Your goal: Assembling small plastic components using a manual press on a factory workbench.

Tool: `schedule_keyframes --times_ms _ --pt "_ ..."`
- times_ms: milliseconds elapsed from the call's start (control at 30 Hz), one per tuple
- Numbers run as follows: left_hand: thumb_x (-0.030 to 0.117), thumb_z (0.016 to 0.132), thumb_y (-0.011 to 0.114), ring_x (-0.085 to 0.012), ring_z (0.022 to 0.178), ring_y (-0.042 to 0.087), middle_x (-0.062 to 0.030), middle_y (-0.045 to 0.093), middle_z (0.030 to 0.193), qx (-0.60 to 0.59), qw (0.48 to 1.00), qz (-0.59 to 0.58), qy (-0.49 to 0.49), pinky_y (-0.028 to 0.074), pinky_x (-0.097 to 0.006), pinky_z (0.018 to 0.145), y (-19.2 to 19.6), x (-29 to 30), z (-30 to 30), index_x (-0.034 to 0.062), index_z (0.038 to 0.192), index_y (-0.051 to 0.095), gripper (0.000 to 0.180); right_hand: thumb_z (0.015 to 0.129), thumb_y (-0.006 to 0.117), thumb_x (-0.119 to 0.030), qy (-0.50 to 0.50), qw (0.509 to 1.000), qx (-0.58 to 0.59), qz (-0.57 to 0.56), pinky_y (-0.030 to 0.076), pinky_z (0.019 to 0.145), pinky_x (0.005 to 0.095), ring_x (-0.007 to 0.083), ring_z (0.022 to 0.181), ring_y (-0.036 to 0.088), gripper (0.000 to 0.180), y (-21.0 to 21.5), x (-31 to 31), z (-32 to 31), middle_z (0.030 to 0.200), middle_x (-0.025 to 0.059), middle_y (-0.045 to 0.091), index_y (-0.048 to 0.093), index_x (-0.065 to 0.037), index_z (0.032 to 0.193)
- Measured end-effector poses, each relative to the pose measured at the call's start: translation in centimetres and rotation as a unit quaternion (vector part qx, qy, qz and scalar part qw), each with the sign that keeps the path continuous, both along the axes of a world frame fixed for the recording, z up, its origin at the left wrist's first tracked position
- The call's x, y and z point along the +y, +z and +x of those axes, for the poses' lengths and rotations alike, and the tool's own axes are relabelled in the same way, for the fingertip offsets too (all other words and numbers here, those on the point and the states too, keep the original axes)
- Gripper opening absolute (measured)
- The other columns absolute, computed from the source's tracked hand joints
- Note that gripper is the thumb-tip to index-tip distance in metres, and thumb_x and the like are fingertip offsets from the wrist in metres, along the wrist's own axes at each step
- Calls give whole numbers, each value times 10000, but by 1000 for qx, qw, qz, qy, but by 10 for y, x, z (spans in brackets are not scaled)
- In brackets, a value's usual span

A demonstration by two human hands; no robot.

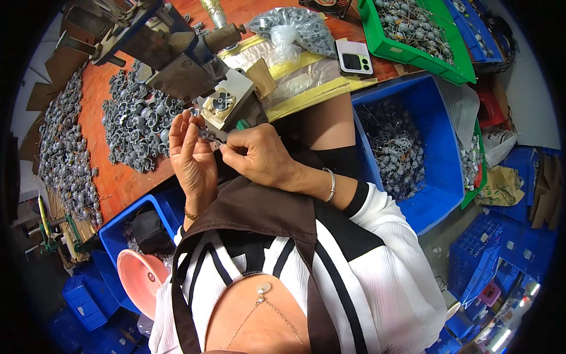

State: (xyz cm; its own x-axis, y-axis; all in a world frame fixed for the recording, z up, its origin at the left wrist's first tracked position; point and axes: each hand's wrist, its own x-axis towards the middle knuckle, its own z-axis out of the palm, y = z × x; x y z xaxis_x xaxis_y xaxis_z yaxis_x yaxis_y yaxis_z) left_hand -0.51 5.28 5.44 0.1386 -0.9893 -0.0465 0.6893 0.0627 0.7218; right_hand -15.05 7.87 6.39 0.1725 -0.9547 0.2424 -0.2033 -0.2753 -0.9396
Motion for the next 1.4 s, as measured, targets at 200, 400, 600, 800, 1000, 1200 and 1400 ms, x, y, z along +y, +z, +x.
schedule_keyframes --times_ms 200,400,600,800,1000,1200,1400 --pt "-63 837 627 -165 1017 595 -96 601 1135 -127 989 -69 29 484 -288 910 -9 3 -5 -8 1193 531 373 858 623 -82 31 998 -47 -6 429 491 227 81 524 566 230 7 2 4 586 62 614 605 25 655" --pt "-67 828 636 -160 1001 603 -99 608 1115 -93 993 -62 39 483 -270 889 -5 2 -3 -10 1189 537 379 866 618 -89 14 998 -52 25 437 491 226 82 529 574 230 -4 3 2 595 58 617 618 21 663" --pt "-65 836 626 -169 1003 599 -96 602 1131 -89 994 -62 35 482 -280 892 -4 6 -6 -4 1193 535 374 867 616 -85 26 999 -40 15 432 495 231 84 536 571 220 -1 1 6 602 54 615 623 15 672" --pt "-26 895 551 -167 1075 523 -81 546 1226 129 984 27 -124 443 -297 949 -1 2 1 26 1254 510 364 850 621 -62 13 1000 -22 -14 425 507 258 102 553 561 145 -8 -3 1 606 74 592 624 25 734" --pt "110 931 542 -316 1180 525 -238 477 1329 -289 944 -152 -41 420 -363 968 2 17 -5 -80 1064 621 245 921 580 -195 90 926 -250 268 430 472 233 101 514 565 226 0 -5 -1 680 80 664 662 6 859" --pt "180 965 487 -348 1186 501 -249 500 1293 -319 897 -305 22 370 -401 1037 -4 10 8 -85 1060 613 308 919 594 -201 96 847 -406 331 442 492 210 99 567 589 184 -4 -5 -16 680 38 614 616 -19 929" --pt "122 979 455 -255 1175 506 -180 551 1224 -312 928 -115 170 361 -372 1048 18 2 15 -76 1177 548 295 889 618 -133 -109 987 -102 65 467 634 235 80 678 578 143 -19 -18 -30 755 34 620 594 -1 939"
